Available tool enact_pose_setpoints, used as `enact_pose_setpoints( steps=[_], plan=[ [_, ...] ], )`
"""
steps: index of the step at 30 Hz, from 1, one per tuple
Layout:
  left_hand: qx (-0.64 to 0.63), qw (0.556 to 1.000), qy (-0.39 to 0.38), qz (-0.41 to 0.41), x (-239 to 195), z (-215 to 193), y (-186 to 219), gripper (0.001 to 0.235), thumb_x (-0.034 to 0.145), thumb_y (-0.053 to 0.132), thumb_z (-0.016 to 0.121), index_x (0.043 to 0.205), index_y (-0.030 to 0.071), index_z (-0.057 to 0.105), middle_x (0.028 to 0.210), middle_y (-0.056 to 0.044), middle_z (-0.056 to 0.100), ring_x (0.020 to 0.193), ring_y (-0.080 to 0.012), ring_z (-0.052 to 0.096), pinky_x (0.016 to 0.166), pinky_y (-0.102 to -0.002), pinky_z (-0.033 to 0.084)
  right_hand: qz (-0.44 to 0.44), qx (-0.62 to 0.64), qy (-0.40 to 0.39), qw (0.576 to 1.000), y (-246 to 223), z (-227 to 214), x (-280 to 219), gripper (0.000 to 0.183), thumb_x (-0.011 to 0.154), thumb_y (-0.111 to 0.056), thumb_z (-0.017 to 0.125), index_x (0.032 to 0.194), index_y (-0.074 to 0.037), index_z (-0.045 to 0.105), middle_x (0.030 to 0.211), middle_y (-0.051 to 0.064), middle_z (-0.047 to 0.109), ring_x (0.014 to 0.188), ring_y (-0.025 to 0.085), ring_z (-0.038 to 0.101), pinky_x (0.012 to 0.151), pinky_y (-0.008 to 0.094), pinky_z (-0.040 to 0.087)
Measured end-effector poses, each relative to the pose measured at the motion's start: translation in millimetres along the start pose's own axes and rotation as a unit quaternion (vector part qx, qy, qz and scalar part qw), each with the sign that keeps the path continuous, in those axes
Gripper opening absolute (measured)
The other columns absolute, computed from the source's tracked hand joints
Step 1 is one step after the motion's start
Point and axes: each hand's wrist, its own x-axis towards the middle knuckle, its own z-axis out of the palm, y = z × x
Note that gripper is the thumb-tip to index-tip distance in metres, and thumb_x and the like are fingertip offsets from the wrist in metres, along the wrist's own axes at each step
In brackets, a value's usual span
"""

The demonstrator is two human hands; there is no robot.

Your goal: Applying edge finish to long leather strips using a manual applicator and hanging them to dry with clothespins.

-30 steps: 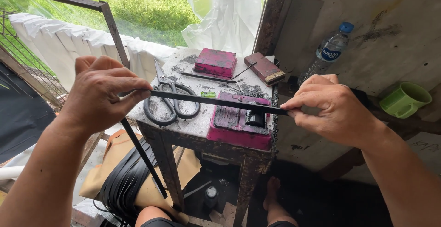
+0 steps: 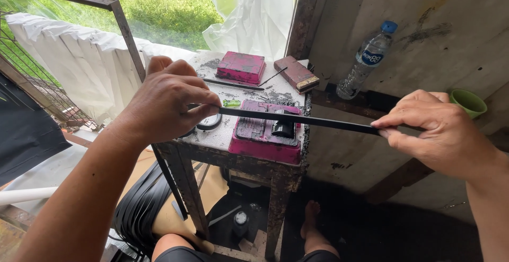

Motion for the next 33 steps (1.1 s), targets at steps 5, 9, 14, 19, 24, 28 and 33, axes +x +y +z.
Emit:
enact_pose_setpoints(
  steps=[5, 9, 14, 19, 24, 28, 33],
  plan=[
    [-0.019, 1.0, -0.014, 0.005, 13, 4, 12, 0.013, 0.091, 0.044, 0.071, 0.094, 0.035, 0.081, 0.088, 0.015, 0.077, 0.097, -0.0194, 0.058, 0.089, -0.044, 0.026, 0.026, -0.03, 0.02, 0.999, 9, -9, -16, 0.016, 0.076, -0.007, 0.082, 0.088, -0.018, 0.082, 0.084, -0.007, 0.075, 0.091, 0.011, 0.067, 0.106, 0.031, 0.043],
    [-0.032, 0.999, -0.01, 0.035, 26, 4, 24, 0.015, 0.093, 0.044, 0.071, 0.088, 0.033, 0.08, 0.082, 0.015, 0.075, 0.094, -0.0189, 0.059, 0.088, -0.044, 0.027, 0.031, -0.048, 0.028, 0.998, 10, -17, -28, 0.012, 0.079, -0.004, 0.079, 0.085, -0.014, 0.081, 0.081, -0.004, 0.075, 0.089, 0.013, 0.067, 0.105, 0.034, 0.042],
    [-0.046, 0.997, -0.031, 0.048, 40, 7, 38, 0.015, 0.092, 0.044, 0.071, 0.09, 0.033, 0.081, 0.088, 0.014, 0.078, 0.093, -0.0176, 0.058, 0.092, -0.045, 0.027, 0.072, -0.047, 0.037, 0.996, 15, -26, -43, 0.012, 0.081, -0.003, 0.078, 0.087, -0.013, 0.081, 0.081, -0.004, 0.074, 0.094, 0.013, 0.065, 0.114, 0.037, 0.038],
    [-0.063, 0.996, -0.026, 0.064, 52, 14, 47, 0.019, 0.093, 0.044, 0.071, 0.099, 0.03, 0.083, 0.092, 0.013, 0.079, 0.09, -0.0163, 0.055, 0.089, -0.043, 0.027, 0.154, -0.088, 0.02, 0.984, 25, -37, -54, 0.01, 0.085, -0.01, 0.077, 0.091, -0.014, 0.084, 0.091, -0.001, 0.078, 0.109, 0.014, 0.067, 0.118, 0.034, 0.035],
    [-0.083, 0.994, -0.009, 0.077, 60, 25, 51, 0.018, 0.093, 0.043, 0.071, 0.096, 0.03, 0.083, 0.091, 0.014, 0.079, 0.092, -0.0171, 0.056, 0.09, -0.044, 0.027, 0.164, -0.076, 0.022, 0.983, 43, -43, -66, 0.01, 0.084, -0.011, 0.079, 0.093, -0.013, 0.084, 0.092, 0.002, 0.078, 0.106, 0.017, 0.069, 0.111, 0.035, 0.045],
    [-0.101, 0.992, 0.007, 0.076, 64, 28, 55, 0.016, 0.092, 0.044, 0.071, 0.093, 0.033, 0.083, 0.086, 0.017, 0.078, 0.088, -0.0151, 0.055, 0.089, -0.043, 0.027, 0.185, -0.092, 0.007, 0.978, 53, -44, -73, 0.011, 0.084, -0.015, 0.078, 0.093, -0.014, 0.085, 0.095, 0.001, 0.08, 0.107, 0.016, 0.07, 0.114, 0.036, 0.043],
    [-0.136, 0.989, -0.001, 0.063, 67, 23, 58, 0.017, 0.093, 0.044, 0.07, 0.095, 0.032, 0.082, 0.081, 0.017, 0.076, 0.089, -0.0155, 0.053, 0.089, -0.042, 0.026, 0.183, -0.058, -0.023, 0.981, 59, -49, -74, 0.02, 0.081, -0.015, 0.078, 0.099, -0.014, 0.086, 0.098, 0.002, 0.083, 0.103, 0.014, 0.073, 0.111, 0.034, 0.045]
  ],
)
